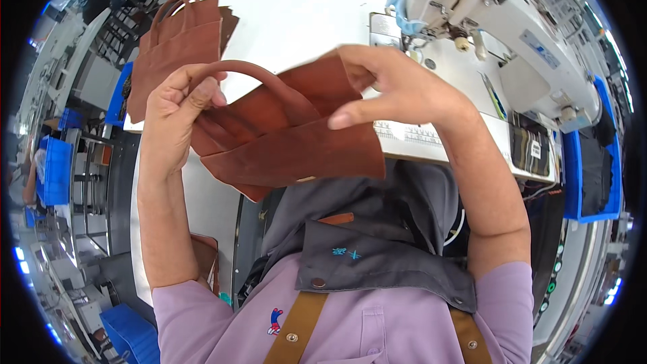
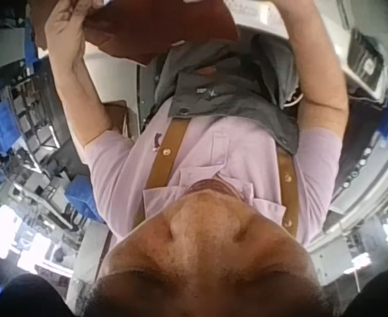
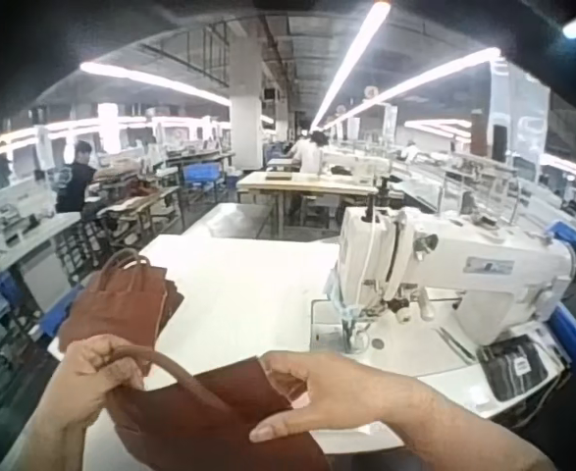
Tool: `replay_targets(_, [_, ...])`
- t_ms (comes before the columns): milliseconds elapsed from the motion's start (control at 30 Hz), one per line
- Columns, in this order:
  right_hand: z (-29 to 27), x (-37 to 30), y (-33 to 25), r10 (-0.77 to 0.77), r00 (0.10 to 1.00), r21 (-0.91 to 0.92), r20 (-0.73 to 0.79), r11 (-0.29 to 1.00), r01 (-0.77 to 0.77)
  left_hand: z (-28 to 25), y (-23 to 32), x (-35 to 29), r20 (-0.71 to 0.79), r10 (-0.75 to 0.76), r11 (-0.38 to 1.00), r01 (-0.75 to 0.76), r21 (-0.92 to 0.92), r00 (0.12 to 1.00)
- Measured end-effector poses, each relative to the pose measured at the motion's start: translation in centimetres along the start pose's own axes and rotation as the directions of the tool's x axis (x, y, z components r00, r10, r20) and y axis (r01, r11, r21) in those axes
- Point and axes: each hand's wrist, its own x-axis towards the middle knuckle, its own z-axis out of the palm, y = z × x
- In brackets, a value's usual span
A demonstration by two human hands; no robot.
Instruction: The person aligns a white lining piece with a brown leather tote bag and sews them together using an industrial sewing machine. They guide the material under the needle, stitch along the edges, and trim excess threads. The process is repeated for multiple bags, with the finished items being stacked on the table.
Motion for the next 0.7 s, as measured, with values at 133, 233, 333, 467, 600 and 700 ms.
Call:
replay_targets(133, [2.8, -2.0, 3.0, 0.087, 0.996, 0.446, -0.007, 0.892, -0.075, -1.3, -0.6, -0.9, -0.06, -0.096, 0.995, 0.094, -0.037, 0.994])
replay_targets(233, [4.7, -2.8, 2.0, 0.159, 0.974, 0.226, -0.164, 0.967, -0.12, -1.5, -0.9, -1.6, -0.08, -0.117, 0.993, 0.116, -0.016, 0.99])
replay_targets(333, [5.5, -3.1, 1.3, 0.082, 0.951, 0.182, -0.298, 0.983, -0.028, -2.0, -1.5, -1.9, -0.091, -0.113, 0.994, 0.112, -0.018, 0.989])
replay_targets(467, [5.0, -3.4, 2.0, -0.084, 0.954, -0.028, -0.289, 0.996, 0.079, -1.4, -0.9, -2.1, -0.077, -0.086, 0.996, 0.087, 0.011, 0.993])
replay_targets(600, [4.5, -3.8, 1.4, 0.096, 0.977, 0.22, -0.19, 0.974, -0.053, -0.6, -0.4, -2.5, -0.051, -0.01, 0.999, 0.012, 0.035, 0.999])
replay_targets(700, [4.1, -4.4, 1.5, 0.144, 0.978, 0.287, -0.153, 0.953, -0.095, -0.4, 1.4, -3.6, 0.002, 0.019, 0.99, -0.019, 0.14, 1.0])
